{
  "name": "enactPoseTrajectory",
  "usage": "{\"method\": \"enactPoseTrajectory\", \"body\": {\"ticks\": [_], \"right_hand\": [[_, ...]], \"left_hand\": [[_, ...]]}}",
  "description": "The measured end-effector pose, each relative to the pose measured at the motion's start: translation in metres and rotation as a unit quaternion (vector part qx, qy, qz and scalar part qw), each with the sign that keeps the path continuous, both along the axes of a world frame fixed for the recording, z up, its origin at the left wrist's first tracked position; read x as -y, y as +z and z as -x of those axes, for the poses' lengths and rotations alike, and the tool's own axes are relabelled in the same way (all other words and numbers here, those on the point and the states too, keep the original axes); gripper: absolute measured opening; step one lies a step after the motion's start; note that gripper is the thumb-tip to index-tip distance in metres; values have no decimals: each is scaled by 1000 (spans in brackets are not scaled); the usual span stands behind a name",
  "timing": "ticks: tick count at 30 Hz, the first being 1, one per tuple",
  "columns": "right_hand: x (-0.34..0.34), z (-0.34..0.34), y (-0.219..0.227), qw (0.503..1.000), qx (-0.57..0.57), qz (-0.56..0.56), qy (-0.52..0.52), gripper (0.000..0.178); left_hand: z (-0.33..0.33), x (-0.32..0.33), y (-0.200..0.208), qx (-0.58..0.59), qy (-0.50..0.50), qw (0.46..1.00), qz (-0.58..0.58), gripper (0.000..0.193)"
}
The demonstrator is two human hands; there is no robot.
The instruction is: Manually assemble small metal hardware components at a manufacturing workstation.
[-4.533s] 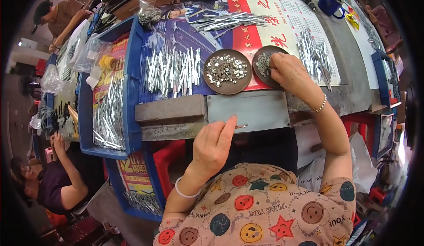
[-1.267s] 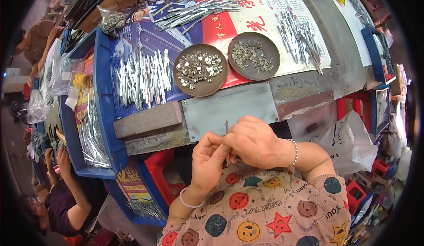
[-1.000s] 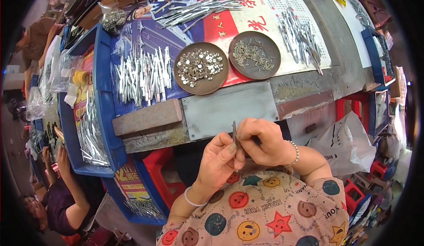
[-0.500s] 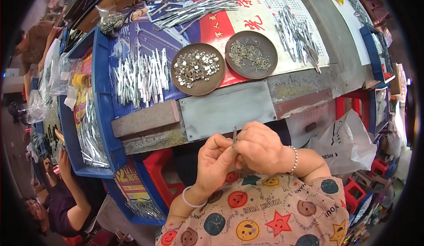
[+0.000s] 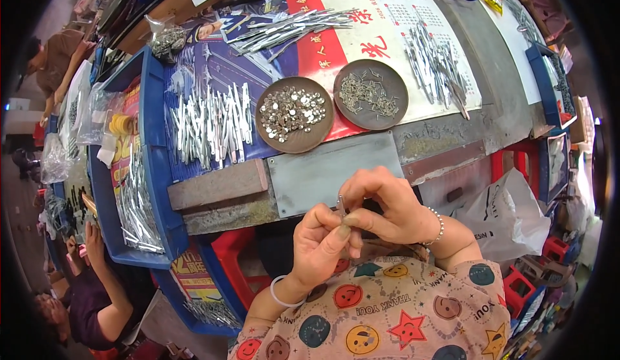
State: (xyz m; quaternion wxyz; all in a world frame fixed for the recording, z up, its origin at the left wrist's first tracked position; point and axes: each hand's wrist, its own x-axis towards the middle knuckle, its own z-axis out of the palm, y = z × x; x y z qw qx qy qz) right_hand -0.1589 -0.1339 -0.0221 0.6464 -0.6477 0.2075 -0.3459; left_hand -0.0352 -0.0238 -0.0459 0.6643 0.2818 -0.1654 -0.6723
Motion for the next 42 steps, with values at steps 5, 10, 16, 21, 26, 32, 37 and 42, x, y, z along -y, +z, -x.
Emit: {"method": "enactPoseTrajectory", "body": {"ticks": [5, 10, 16, 21, 26, 32, 37, 42], "right_hand": [[6, -4, -4, 984, -13, 180, -2, 15], [-6, -7, -9, 969, -15, 238, -65, 16], [-7, -4, 3, 960, -75, 260, -76, 16], [1, -1, 8, 990, -65, 123, 22, 14], [3, 0, 8, 993, -74, 73, 48, 14], [-14, 0, -1, 988, -98, 121, 4, 13], [-14, 6, -1, 996, -39, 66, 47, 14], [-21, 8, -1, 996, -20, 81, 35, 17]], "left_hand": [[2, 4, -1, 8, 9, 1000, -2, 9], [0, 7, -1, -23, 6, 1000, -6, 9], [-8, 5, -3, 30, -29, 999, -8, 9], [-10, 4, 5, 36, -36, 999, 4, 7], [-7, 0, 2, 24, -31, 999, -12, 8], [-6, -7, 3, -20, -10, 998, -58, 8], [-1, -15, 9, -33, -24, 998, -44, 8], [3, -21, 11, -46, -28, 998, -38, 8]]}}
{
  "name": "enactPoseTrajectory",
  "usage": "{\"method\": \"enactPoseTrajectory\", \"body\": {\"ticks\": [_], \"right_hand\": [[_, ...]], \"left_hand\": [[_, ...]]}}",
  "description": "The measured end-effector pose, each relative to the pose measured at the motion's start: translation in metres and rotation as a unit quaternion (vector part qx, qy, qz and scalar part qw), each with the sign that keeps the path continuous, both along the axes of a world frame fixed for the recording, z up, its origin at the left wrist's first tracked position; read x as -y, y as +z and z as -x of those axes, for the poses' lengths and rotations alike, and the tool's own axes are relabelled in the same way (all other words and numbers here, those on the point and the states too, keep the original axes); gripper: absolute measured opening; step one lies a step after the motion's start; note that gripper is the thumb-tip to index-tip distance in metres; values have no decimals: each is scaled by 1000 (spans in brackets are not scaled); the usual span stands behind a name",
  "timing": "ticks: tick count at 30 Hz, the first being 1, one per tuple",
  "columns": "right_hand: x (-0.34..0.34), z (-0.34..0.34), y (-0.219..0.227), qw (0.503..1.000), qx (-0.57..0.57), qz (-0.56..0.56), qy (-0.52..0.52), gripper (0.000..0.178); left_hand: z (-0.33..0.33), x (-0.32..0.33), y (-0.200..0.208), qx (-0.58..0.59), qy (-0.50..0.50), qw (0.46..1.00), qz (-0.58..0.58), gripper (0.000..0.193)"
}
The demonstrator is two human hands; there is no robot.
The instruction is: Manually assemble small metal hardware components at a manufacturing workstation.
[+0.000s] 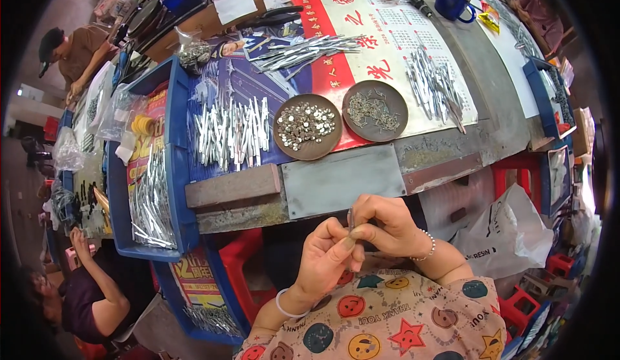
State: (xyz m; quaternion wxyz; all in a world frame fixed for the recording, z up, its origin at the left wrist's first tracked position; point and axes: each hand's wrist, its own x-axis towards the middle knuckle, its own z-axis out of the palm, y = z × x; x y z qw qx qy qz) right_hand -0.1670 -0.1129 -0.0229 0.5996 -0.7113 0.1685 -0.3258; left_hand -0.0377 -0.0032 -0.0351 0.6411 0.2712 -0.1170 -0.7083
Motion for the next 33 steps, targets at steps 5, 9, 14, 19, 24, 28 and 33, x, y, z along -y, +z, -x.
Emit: {"method": "enactPoseTrajectory", "body": {"ticks": [5, 9, 14, 19, 24, 28, 33], "right_hand": [[3, 8, -11, 989, 15, -130, 75, 18], [-1, 11, -7, 999, -6, -45, 30, 19], [6, 16, -15, 983, 16, -145, 114, 20], [9, 16, -10, 946, 38, -263, 184, 21], [20, 18, -9, 963, 32, -182, 198, 19], [26, 15, -3, 983, -41, -88, 156, 20], [30, 6, -2, 986, -49, -57, 147, 22]], "left_hand": [[6, -6, 0, 26, -23, 999, 18, 10], [8, -6, -1, 3, -18, 1000, -2, 9], [13, -6, 2, 28, -51, 998, -8, 10], [9, -5, 9, 47, -74, 996, -28, 9], [7, -3, 9, 52, -88, 994, -50, 7], [3, -3, 5, -18, -57, 993, -100, 18], [-6, -1, 0, 14, -35, 996, -86, 22]]}}
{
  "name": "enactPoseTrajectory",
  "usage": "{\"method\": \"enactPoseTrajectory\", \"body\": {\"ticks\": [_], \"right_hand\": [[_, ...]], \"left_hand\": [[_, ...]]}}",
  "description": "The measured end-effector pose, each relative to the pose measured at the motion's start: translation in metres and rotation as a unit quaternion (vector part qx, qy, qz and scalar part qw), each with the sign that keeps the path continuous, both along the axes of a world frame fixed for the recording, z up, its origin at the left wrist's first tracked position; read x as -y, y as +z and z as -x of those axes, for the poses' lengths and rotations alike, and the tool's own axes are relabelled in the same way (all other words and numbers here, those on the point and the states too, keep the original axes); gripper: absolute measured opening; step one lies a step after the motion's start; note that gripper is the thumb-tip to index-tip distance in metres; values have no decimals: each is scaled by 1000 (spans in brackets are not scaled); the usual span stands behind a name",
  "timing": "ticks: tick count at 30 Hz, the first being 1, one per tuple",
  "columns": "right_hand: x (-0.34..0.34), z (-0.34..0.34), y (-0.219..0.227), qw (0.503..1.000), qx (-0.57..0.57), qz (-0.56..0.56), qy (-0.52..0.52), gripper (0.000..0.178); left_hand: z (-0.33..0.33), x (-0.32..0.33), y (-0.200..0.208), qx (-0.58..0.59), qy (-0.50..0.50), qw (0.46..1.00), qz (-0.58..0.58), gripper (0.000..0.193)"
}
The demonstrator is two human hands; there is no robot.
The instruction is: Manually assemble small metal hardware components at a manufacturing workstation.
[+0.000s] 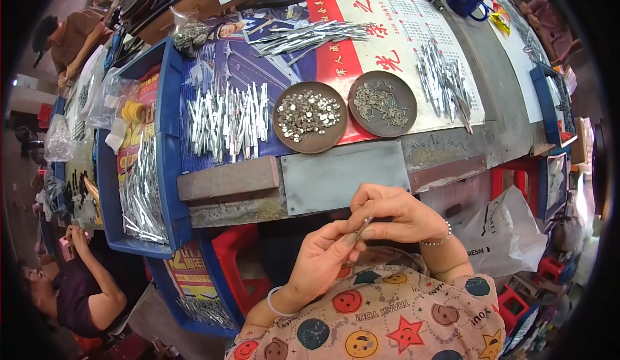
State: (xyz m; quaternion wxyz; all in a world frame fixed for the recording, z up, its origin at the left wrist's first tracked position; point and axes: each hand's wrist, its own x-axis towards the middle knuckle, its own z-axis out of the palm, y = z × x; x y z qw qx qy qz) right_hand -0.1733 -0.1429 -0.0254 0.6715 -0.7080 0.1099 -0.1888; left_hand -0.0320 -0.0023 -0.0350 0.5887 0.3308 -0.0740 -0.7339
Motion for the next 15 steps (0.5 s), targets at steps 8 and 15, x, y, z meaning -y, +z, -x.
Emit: {"method": "enactPoseTrajectory", "body": {"ticks": [8, 15], "right_hand": [[28, -36, 5, 928, -135, 299, -175, 25], [47, -66, -5, 816, -245, 509, -122, 31]], "left_hand": [[-20, 1, -2, 3, 43, 999, 9, 20], [-38, -2, -8, 23, 71, 997, 16, 19]]}}
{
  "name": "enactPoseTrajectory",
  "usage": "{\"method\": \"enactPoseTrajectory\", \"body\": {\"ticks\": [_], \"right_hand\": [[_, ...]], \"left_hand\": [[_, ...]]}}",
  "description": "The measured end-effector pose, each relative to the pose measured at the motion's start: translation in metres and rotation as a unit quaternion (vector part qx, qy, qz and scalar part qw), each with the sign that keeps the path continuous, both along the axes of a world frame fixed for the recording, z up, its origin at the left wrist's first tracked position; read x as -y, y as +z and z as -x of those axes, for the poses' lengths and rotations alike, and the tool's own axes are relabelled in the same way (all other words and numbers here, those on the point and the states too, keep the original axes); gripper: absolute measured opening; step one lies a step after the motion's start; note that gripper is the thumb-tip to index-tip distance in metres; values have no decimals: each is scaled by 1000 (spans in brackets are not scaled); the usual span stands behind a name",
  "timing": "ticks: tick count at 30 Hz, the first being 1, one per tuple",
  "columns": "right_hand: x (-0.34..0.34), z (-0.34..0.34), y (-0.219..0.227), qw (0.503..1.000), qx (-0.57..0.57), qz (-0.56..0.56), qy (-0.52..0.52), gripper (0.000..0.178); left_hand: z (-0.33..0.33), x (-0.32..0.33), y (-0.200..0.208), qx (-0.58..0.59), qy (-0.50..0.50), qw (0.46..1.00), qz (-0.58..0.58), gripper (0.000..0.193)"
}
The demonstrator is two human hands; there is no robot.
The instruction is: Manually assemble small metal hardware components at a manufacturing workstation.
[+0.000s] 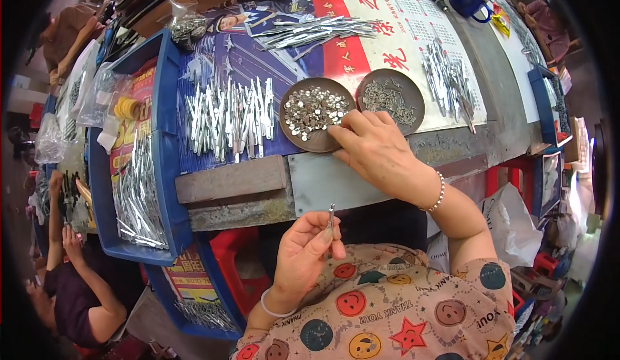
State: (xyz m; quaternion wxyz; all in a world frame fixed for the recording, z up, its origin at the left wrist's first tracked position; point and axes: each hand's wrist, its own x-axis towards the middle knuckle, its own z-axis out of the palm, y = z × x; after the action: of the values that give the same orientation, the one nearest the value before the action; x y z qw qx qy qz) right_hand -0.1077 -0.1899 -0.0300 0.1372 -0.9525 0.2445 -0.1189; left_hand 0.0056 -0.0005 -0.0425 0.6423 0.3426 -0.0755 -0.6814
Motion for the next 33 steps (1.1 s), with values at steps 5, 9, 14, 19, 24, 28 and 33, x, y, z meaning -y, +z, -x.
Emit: {"method": "enactPoseTrajectory", "body": {"ticks": [5, 9, 14, 19, 24, 28, 33], "right_hand": [[2, -10, 3, 999, -27, 29, 35, 26], [-2, -14, 9, 997, 9, 41, 58, 11], [-7, -15, 10, 996, 47, 44, 61, 9], [-34, 7, 29, 982, 123, -141, 11, 14], [-68, 32, 28, 937, 198, -287, -12, 13], [-81, 47, 16, 903, 226, -362, -36, 12], [-82, 54, -1, 872, 266, -410, -15, 12]], "left_hand": [[-5, -6, 5, 40, 16, 998, -35, 17], [-5, -2, 4, 28, -5, 998, -52, 14], [1, -1, 2, 18, -10, 1000, -11, 15], [6, -4, 6, 54, 39, 998, 7, 14], [14, -3, -2, 129, 59, 990, 28, 15], [21, 2, 2, 130, 58, 990, 16, 17], [27, 0, -1, 193, 78, 978, 20, 20]]}}
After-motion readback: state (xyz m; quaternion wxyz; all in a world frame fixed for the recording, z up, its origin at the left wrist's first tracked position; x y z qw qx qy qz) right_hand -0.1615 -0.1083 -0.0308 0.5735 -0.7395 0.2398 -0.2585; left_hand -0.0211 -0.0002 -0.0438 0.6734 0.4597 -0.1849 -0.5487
